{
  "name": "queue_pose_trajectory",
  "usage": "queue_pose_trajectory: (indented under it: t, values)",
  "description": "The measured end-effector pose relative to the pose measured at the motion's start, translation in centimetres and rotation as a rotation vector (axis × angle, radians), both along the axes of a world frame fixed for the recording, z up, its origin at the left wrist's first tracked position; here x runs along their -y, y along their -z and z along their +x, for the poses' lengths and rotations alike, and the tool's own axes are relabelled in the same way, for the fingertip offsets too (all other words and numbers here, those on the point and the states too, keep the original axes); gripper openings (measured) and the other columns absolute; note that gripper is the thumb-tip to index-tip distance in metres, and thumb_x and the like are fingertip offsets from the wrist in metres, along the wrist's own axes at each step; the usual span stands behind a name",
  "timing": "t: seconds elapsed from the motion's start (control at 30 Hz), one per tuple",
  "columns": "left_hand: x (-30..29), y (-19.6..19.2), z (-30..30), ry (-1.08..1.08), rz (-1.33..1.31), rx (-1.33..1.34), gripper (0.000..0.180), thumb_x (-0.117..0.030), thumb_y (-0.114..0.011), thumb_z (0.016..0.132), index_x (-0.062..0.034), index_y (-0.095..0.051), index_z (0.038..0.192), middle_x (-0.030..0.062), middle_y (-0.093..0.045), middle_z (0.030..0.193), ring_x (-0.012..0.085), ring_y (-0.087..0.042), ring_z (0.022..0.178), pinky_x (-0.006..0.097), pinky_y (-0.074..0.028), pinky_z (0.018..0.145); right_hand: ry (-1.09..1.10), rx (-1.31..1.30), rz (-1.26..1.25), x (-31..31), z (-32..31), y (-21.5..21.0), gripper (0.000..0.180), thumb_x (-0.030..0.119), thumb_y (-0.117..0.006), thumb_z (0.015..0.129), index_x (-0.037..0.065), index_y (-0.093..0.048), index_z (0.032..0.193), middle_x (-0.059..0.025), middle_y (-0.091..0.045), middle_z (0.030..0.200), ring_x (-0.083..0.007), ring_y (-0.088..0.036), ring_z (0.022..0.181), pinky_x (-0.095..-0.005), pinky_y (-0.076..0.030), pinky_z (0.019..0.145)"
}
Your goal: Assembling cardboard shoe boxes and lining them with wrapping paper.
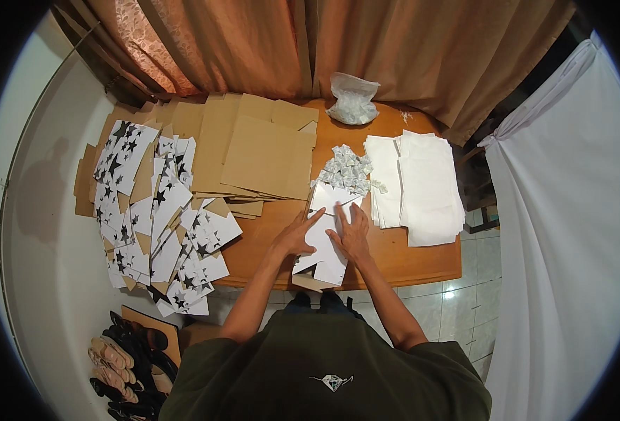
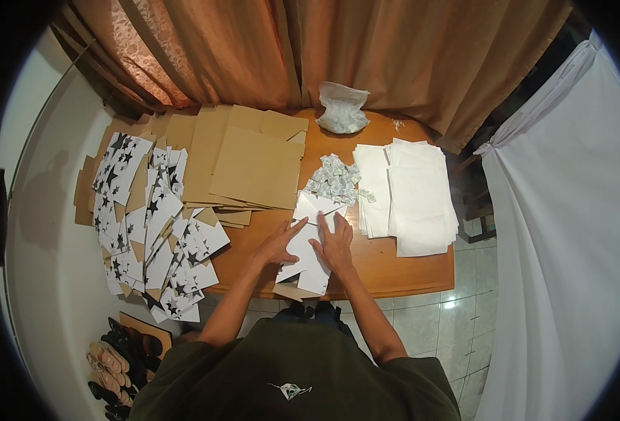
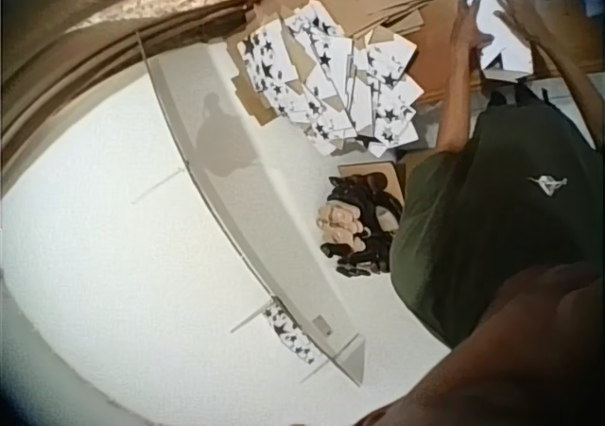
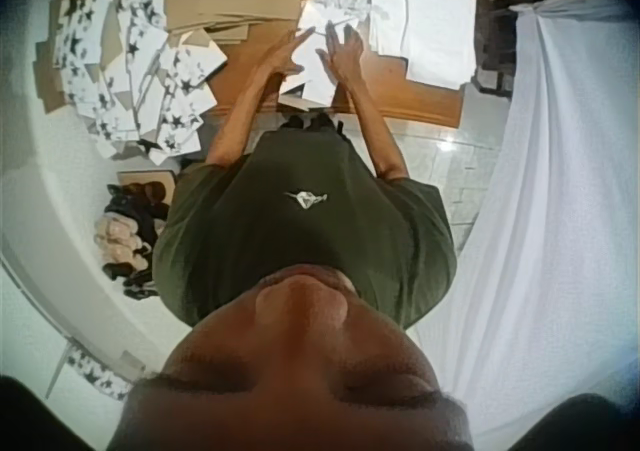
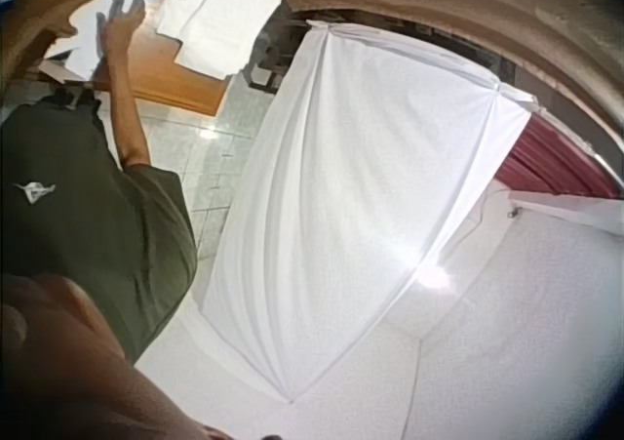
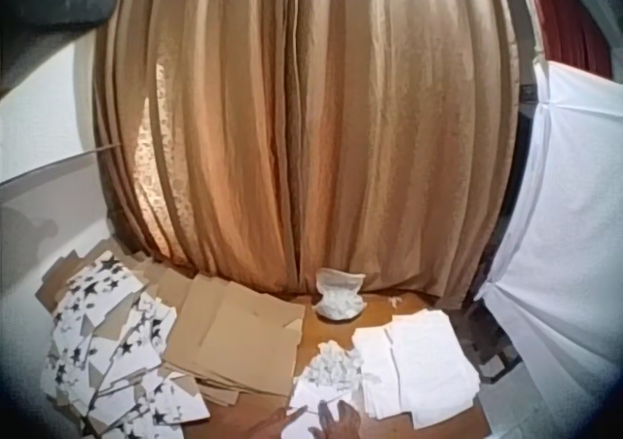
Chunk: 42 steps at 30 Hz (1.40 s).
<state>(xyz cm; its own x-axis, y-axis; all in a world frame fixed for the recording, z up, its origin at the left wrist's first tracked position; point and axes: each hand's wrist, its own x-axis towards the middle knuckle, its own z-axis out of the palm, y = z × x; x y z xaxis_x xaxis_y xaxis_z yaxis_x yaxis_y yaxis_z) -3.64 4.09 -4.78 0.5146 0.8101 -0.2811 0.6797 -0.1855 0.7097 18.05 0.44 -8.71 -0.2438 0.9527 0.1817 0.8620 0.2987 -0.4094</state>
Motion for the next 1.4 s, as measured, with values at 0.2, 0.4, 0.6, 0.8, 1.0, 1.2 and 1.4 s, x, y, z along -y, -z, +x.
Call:
queue_pose_trajectory:
  t: [0.2,0.4,0.6,0.8,1.0,1.2,1.4]
  values:
    - [0.0,1.8,0.0,0.019,0.049,0.134,0.121,-0.014,-0.09,0.059,-0.0276,-0.026,0.161,0.0305,-0.043,0.151,0.0467,-0.044,0.138,0.044,-0.042,0.112,0.55,-0.691,-0.303,1.7,0.2,1.9,0.102,0.049,-0.079,0.084,-0.006,-0.028,0.153,-0.0344,-0.04,0.146,-0.0427,-0.044,0.135,-0.0442,-0.037,0.112]
    - [-0.2,-0.9,-0.6,-0.062,-0.058,0.32,0.118,-0.001,-0.089,0.06,-0.0264,-0.032,0.16,0.0224,-0.047,0.151,0.0355,-0.052,0.133,0.041,-0.047,0.108,0.518,-1.19,-0.584,1.5,1.5,1.9,0.074,0.051,-0.057,0.1,-0.004,-0.043,0.147,-0.0205,-0.052,0.143,-0.0311,-0.053,0.128,-0.036,-0.042,0.105]
    - [-1.1,-4.2,-4.3,-0.27,-0.412,0.658,0.116,0.01,-0.086,0.064,-0.0238,-0.031,0.161,0.0122,-0.051,0.147,0.0201,-0.054,0.126,0.033,-0.047,0.105,0.344,-1.189,-0.602,0.2,3.7,-2.4,0.067,0.063,-0.033,0.103,0.016,-0.051,0.148,-0.012,-0.046,0.153,-0.0304,-0.044,0.136,-0.0465,-0.032,0.113]
    - [-0.5,-4.7,-7.1,-0.555,-0.654,0.984,0.113,0.011,-0.081,0.075,-0.0217,-0.02,0.164,0.0109,-0.05,0.147,0.0189,-0.052,0.128,0.032,-0.053,0.094,0.601,-1.152,-0.848,-0.6,4.9,-2.8,0.092,0.084,-0.032,0.091,0.019,-0.037,0.156,-0.0219,-0.043,0.153,-0.0343,-0.042,0.138,-0.0573,-0.029,0.112]
    - [-0.4,-0.4,-8.8,-0.653,-0.451,0.972,0.105,0.003,-0.079,0.085,-0.0216,-0.015,0.164,0.0141,-0.051,0.148,0.0181,-0.055,0.125,0.031,-0.051,0.095,0.371,-1.198,-1.157,-0.1,3.7,-2.3,0.1,0.089,-0.032,0.087,0.015,-0.041,0.154,-0.0139,-0.046,0.146,-0.0273,-0.053,0.121,-0.0448,-0.043,0.098]
    - [0.5,-2.6,-4.6,-0.797,-0.55,1.143,0.1,0.001,-0.076,0.089,-0.022,-0.015,0.164,0.0158,-0.038,0.158,0.0219,-0.051,0.132,0.034,-0.048,0.101,0.282,-1.578,-1.063,1.0,3.3,-1.4,0.049,0.051,-0.05,0.105,0.015,-0.052,0.139,-0.0032,-0.062,0.117,-0.015,-0.059,0.104,-0.032,-0.051,0.087]
    - [-0.9,5.2,-6.7,-0.788,-0.653,1.39,0.094,-0.003,-0.074,0.091,-0.021,-0.017,0.163,0.0158,-0.037,0.159,0.0249,-0.052,0.132,0.037,-0.051,0.102,0.114,-1.624,-1.141,0.4,2.4,-3.1,0.03,0.032,-0.048,0.107,0.007,-0.059,0.119,-0.0041,-0.062,0.088,-0.0174,-0.064,0.078,-0.034,-0.056,0.078]
